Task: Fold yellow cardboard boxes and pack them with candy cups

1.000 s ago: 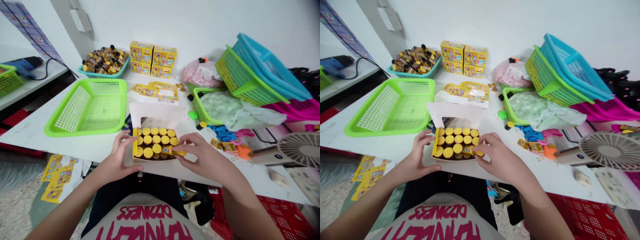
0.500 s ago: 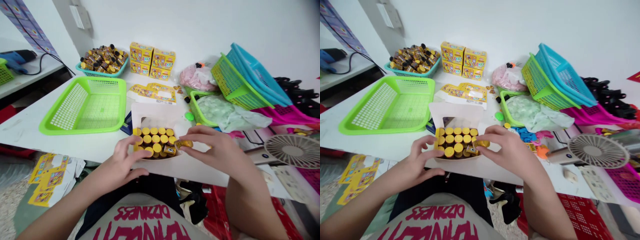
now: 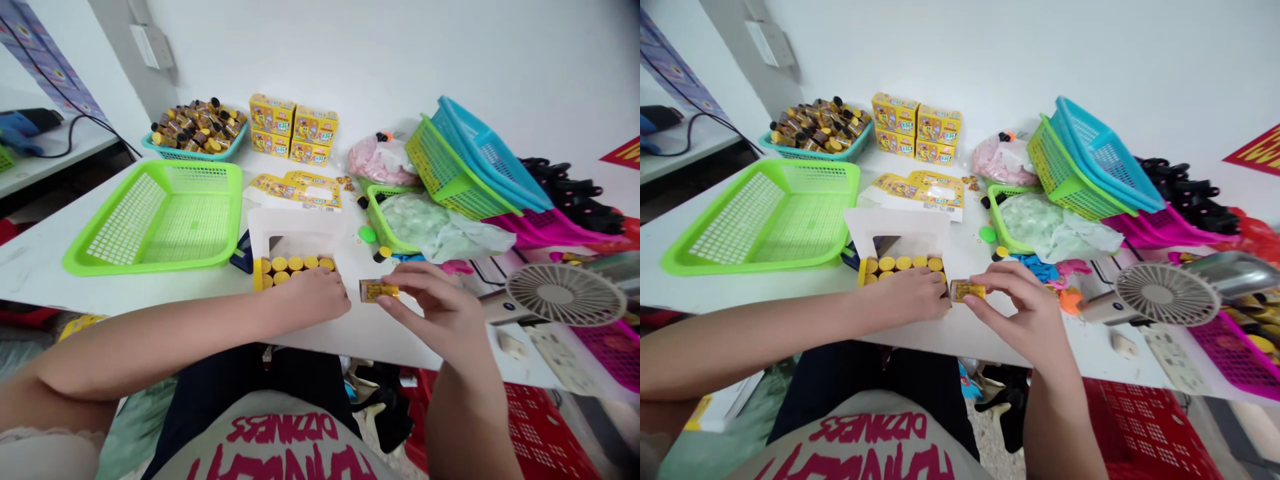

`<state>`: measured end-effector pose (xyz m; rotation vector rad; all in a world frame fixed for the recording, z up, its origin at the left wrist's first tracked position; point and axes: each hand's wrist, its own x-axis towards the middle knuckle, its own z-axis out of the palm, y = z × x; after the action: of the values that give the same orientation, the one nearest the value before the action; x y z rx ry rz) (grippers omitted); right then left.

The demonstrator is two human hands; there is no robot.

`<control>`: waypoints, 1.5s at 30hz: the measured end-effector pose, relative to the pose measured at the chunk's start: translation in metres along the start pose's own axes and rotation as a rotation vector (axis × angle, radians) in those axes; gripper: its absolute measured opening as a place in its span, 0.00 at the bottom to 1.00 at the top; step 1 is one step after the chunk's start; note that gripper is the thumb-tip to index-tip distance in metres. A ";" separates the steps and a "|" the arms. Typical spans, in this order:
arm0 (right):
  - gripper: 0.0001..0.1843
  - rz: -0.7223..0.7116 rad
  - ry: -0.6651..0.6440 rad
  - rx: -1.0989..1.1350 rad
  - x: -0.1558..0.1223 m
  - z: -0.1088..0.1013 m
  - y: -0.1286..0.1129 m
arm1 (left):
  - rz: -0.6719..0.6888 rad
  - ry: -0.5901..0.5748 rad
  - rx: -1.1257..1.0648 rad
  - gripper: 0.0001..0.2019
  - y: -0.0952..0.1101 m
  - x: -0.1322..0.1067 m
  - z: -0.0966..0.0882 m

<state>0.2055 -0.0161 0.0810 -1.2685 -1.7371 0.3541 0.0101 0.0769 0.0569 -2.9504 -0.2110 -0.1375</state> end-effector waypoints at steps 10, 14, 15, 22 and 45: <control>0.17 -0.052 -0.202 -0.064 0.009 0.005 0.003 | -0.098 -0.066 -0.290 0.09 -0.025 -0.031 -0.003; 0.09 -0.094 -0.408 -0.155 0.024 0.011 -0.002 | -0.102 -0.064 -0.261 0.06 -0.023 -0.029 -0.008; 0.08 -0.103 -0.459 -0.181 0.028 0.013 -0.003 | -0.119 -0.061 -0.263 0.06 -0.023 -0.030 -0.012; 0.08 -0.102 -0.704 -0.364 0.037 0.021 -0.006 | -0.357 0.332 -0.400 0.05 -0.024 -0.081 -0.041; 0.54 -0.250 -0.293 0.042 0.008 0.062 0.126 | -0.462 0.690 -0.978 0.52 -0.022 -0.095 0.100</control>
<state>0.2306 0.0613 -0.0338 -0.9908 -2.0986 0.4430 -0.0789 0.1038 -0.0471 -3.3749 -0.9241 -1.7097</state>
